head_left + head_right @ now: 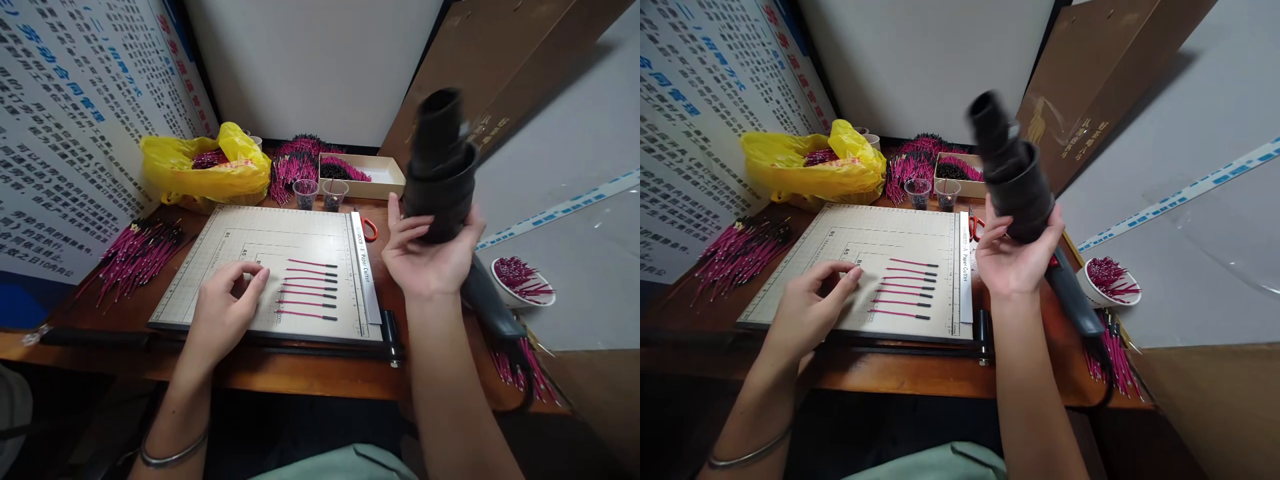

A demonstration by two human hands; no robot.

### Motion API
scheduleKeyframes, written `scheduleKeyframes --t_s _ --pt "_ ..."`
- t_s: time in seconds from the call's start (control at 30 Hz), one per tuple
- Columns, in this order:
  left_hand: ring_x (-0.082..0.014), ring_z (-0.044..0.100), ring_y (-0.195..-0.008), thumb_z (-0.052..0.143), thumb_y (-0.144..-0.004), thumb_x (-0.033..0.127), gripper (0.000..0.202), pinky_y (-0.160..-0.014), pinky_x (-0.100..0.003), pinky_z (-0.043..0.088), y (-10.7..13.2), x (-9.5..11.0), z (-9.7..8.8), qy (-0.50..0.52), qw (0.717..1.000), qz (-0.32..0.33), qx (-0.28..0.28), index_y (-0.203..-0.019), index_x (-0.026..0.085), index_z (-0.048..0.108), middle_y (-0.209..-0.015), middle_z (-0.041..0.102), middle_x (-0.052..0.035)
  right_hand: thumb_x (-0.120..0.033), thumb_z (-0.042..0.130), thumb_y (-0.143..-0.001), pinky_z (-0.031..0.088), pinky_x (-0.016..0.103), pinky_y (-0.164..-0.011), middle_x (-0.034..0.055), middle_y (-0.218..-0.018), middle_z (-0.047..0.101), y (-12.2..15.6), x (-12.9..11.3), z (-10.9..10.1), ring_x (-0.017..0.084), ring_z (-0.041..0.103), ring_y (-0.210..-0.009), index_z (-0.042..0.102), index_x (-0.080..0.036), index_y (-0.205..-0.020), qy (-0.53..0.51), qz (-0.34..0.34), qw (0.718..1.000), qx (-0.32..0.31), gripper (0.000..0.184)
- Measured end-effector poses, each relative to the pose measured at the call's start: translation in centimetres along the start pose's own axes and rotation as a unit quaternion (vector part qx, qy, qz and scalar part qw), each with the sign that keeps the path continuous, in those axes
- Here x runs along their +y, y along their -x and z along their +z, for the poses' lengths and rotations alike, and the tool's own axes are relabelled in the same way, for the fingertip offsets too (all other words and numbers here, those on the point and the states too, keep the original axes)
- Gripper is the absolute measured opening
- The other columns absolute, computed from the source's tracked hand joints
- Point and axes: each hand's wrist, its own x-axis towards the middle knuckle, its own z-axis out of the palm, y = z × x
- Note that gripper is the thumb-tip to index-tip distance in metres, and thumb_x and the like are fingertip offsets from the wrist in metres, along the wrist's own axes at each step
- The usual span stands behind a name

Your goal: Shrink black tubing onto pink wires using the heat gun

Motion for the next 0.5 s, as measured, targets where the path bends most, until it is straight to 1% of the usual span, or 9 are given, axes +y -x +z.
scheduleKeyframes --t_s 0.03,0.07,0.13,0.2,0.23,0.3,0.4,0.47,0.5 --pt "-0.0167 0.053 -0.065 0.059 -0.087 0.049 0.031 -0.064 -0.030 0.043 0.0 0.0 0.0 0.001 1.000 -0.001 -0.001 -0.083 0.021 0.072 -0.073 0.065 -0.0018 -0.069 0.038 -0.087 0.047 0.023 -0.045 0.0086 -0.113 0.066 0.9 0.5 0.8 0.010 0.053 -0.059 0.055 -0.023 -0.130 0.169 -0.070 0.983 0.011 0.065" --pt "-0.0168 0.053 -0.064 0.059 -0.087 0.049 0.031 -0.063 -0.030 0.043 0.0 0.1 0.0 0.003 1.000 -0.001 -0.002 -0.083 0.021 0.071 -0.073 0.065 -0.0017 -0.069 0.041 -0.086 0.044 0.024 -0.043 0.0068 -0.109 0.066 1.9 0.9 1.7 0.011 0.051 -0.058 0.057 -0.026 -0.126 0.215 -0.092 0.972 0.012 0.061" --pt "-0.0168 0.054 -0.065 0.059 -0.087 0.049 0.031 -0.063 -0.030 0.042 0.0 0.1 0.0 0.012 1.000 -0.002 -0.002 -0.084 0.020 0.071 -0.074 0.066 -0.0020 -0.068 0.042 -0.085 0.044 0.026 -0.045 0.0081 -0.102 0.065 3.6 1.2 3.1 0.015 0.056 -0.063 0.058 -0.024 -0.122 0.262 -0.117 0.958 0.017 0.059" --pt "-0.0166 0.056 -0.066 0.059 -0.088 0.049 0.031 -0.062 -0.029 0.042 0.1 0.0 -0.1 0.021 1.000 -0.002 -0.002 -0.087 0.020 0.070 -0.077 0.068 -0.0024 -0.064 0.035 -0.086 0.052 0.033 -0.055 0.0098 -0.093 0.064 4.8 1.1 4.3 0.025 0.066 -0.084 0.058 -0.023 -0.120 0.376 -0.171 0.910 0.030 0.058" --pt "-0.0165 0.056 -0.066 0.059 -0.089 0.049 0.032 -0.062 -0.029 0.042 0.1 0.0 -0.1 0.025 1.000 -0.003 -0.003 -0.088 0.020 0.070 -0.078 0.068 -0.0023 -0.062 0.031 -0.087 0.056 0.038 -0.062 0.0100 -0.086 0.063 5.2 1.0 4.7 0.029 0.068 -0.096 0.060 -0.023 -0.118 0.429 -0.207 0.879 0.033 0.058" --pt "-0.0163 0.056 -0.065 0.058 -0.090 0.049 0.032 -0.062 -0.029 0.042 0.1 -0.1 0.0 0.028 1.000 -0.003 -0.004 -0.090 0.020 0.070 -0.077 0.067 -0.0020 -0.061 0.025 -0.087 0.059 0.045 -0.080 0.0106 -0.081 0.062 5.5 0.5 5.1 0.032 0.062 -0.122 0.064 -0.024 -0.115 0.498 -0.274 0.822 0.026 0.061" --pt "-0.0161 0.055 -0.064 0.057 -0.090 0.048 0.031 -0.061 -0.029 0.042 0.0 -0.1 0.0 0.025 1.000 0.005 -0.006 -0.090 0.020 0.069 -0.073 0.065 -0.0013 -0.059 0.015 -0.089 0.054 0.049 -0.099 0.0104 -0.098 0.067 5.3 -0.4 5.1 0.029 0.053 -0.139 0.067 -0.024 -0.122 0.524 -0.366 0.769 0.026 0.071" --pt "-0.0160 0.054 -0.063 0.056 -0.090 0.046 0.030 -0.062 -0.029 0.043 0.0 0.0 0.0 0.017 1.000 0.015 -0.011 -0.088 0.020 0.069 -0.071 0.064 -0.0010 -0.061 0.000 -0.091 0.051 0.050 -0.101 0.0077 -0.117 0.067 5.1 -1.3 4.7 0.029 0.049 -0.142 0.068 -0.026 -0.128 0.573 -0.387 0.723 -0.001 0.084" --pt "-0.0159 0.053 -0.062 0.056 -0.090 0.046 0.029 -0.062 -0.029 0.043 -0.1 0.1 0.0 0.012 1.000 0.019 -0.014 -0.087 0.020 0.069 -0.070 0.063 -0.0008 -0.065 -0.008 -0.090 0.050 0.050 -0.101 0.0061 -0.124 0.066 5.0 -1.8 4.5 0.030 0.047 -0.144 0.069 -0.028 -0.128 0.611 -0.378 0.695 -0.031 0.094"
